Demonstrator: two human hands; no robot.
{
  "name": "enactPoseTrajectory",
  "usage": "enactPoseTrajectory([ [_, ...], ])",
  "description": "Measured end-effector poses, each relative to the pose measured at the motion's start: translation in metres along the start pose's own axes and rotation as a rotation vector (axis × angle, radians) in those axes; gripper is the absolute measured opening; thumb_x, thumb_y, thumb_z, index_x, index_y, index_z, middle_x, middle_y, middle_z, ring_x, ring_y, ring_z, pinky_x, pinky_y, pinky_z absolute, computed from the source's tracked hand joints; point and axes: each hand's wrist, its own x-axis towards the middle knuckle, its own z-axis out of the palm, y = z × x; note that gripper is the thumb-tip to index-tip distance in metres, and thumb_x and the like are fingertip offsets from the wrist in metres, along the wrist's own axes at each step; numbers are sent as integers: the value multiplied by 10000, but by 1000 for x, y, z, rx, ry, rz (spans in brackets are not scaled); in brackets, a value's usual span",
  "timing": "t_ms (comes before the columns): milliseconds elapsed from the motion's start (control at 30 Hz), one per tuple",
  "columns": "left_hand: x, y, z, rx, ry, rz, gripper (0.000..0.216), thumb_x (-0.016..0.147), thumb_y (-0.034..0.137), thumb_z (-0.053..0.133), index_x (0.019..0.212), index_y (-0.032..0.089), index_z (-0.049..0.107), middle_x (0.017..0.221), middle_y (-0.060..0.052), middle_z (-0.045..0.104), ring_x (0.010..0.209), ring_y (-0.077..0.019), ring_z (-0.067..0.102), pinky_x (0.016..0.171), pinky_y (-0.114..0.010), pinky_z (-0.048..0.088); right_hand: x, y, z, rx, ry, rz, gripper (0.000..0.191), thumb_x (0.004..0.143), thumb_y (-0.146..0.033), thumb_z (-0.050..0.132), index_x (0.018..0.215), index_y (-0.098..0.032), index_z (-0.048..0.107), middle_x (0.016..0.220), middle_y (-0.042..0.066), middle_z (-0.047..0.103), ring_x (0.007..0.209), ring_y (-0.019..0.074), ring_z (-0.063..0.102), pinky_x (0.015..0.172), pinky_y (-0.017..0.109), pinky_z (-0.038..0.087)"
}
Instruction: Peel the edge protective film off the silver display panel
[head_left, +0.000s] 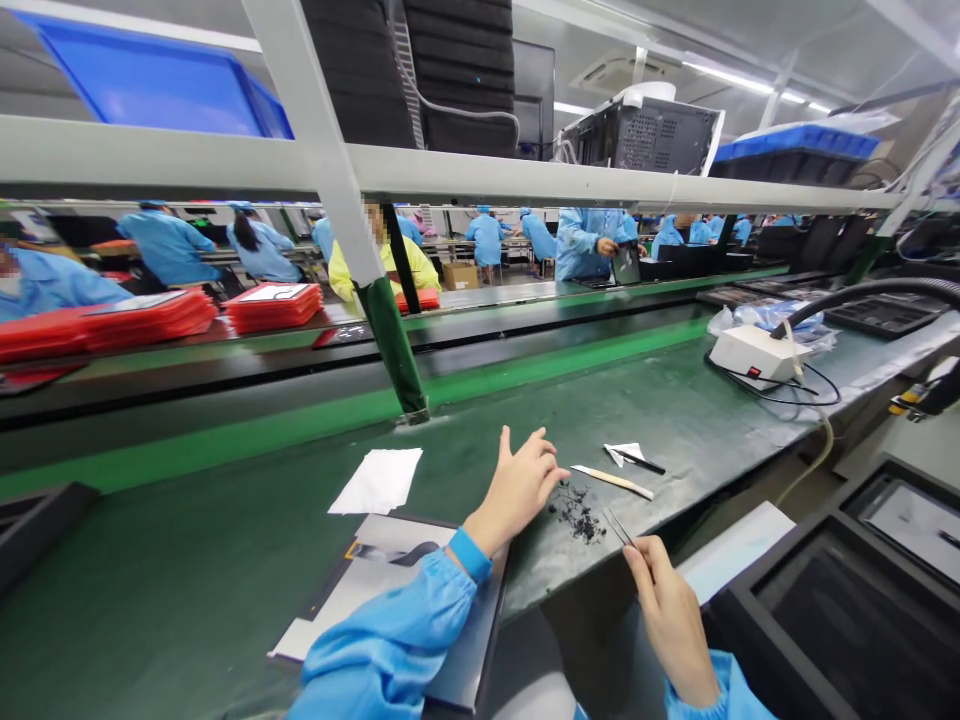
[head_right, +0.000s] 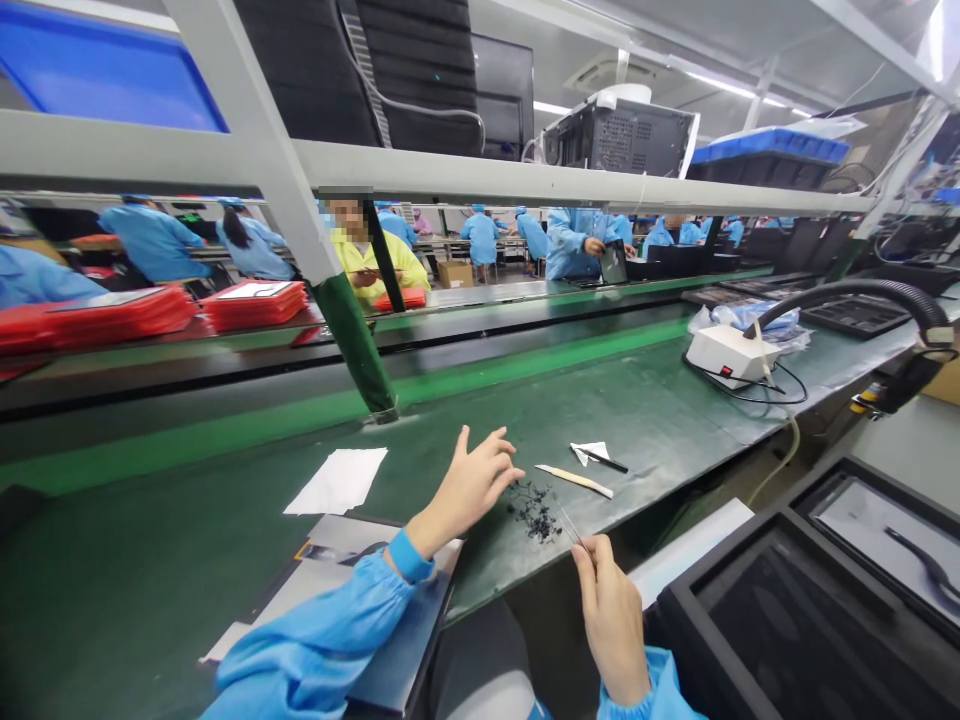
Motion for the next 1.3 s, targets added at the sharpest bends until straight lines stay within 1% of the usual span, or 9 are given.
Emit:
enactPoseTrajectory([
  [133, 5, 9, 6, -29, -57, 16, 215, 995, 235, 556, 866, 207, 725, 1146, -64, 716, 1329, -326, 529, 1102, -775, 133, -1, -3, -3, 43, 3, 27, 518, 937, -712, 315, 820, -263, 546, 553, -30, 536, 488, 208, 597, 496, 281, 469],
  [300, 1, 9, -28, -12, -48, -2, 162, 997, 200, 539, 926, 188, 684, 1201, -80, 704, 1358, -335, 501, 1119, -751, 171, -13, 4, -1, 137, -18, 100, 454, 942, -638, 419, 1007, -228, 602, 753, 24, 678, 684, 213, 680, 626, 272, 536],
  [367, -14, 9, -52, 7, -34, -10, 159, 1008, 218, 519, 956, 186, 665, 1248, -95, 684, 1367, -326, 493, 1149, -709, 175, -18, 5, -1, 163, -57, 101, 443, 943, -614, 446, 1081, -222, 601, 789, 31, 702, 705, 211, 690, 627, 264, 539],
  [467, -53, 5, -86, 87, 19, -10, 169, 1024, 267, 493, 1010, 190, 643, 1212, -92, 703, 1321, -313, 549, 1165, -649, 241, -29, 0, -1, 164, -118, 55, 405, 961, -584, 434, 1006, -225, 616, 700, 11, 671, 615, 192, 663, 562, 246, 518],
  [567, -104, 0, -102, 142, 50, -26, 226, 1042, 303, 442, 1046, 201, 644, 1139, -71, 731, 1255, -290, 611, 1172, -590, 299, -44, -9, 4, 137, -200, -8, 374, 982, -549, 421, 934, -236, 619, 608, -13, 620, 524, 175, 625, 513, 235, 495],
  [700, -167, 6, -84, 135, 83, -7, 263, 1049, 282, 413, 1091, 199, 659, 1164, -80, 735, 1199, -266, 656, 1142, -510, 409, -65, -24, 14, 118, -309, -111, 326, 1000, -512, 444, 1014, -260, 650, 758, 17, 717, 629, 183, 685, 615, 231, 529],
  [833, -204, 25, -52, 140, 77, 21, 423, 1034, 394, 458, 1320, 96, 550, 1338, -161, 645, 1305, -296, 570, 1117, -479, 456, -73, -37, 22, 87, -402, -316, 264, 1018, -422, 466, 993, -270, 681, 816, 12, 720, 692, 166, 713, 633, 203, 528],
  [1100, -218, 40, -28, 38, 111, -2, 522, 1020, 320, 525, 1471, 89, 405, 1369, -179, 616, 1355, -299, 508, 1100, -485, 478, -66, -50, 30, -15, -313, -465, 252, 1028, -291, 463, 1043, -243, 710, 875, 51, 736, 755, 187, 725, 662, 247, 546],
  [1300, -222, 40, -24, -15, 117, -31, 430, 1025, 210, 486, 1431, 73, 457, 1404, -169, 589, 1383, -285, 476, 1137, -476, 430, -61, -47, 29, -73, -413, -536, 235, 1021, -255, 481, 1093, -243, 704, 904, 55, 745, 762, 185, 724, 667, 248, 556],
])
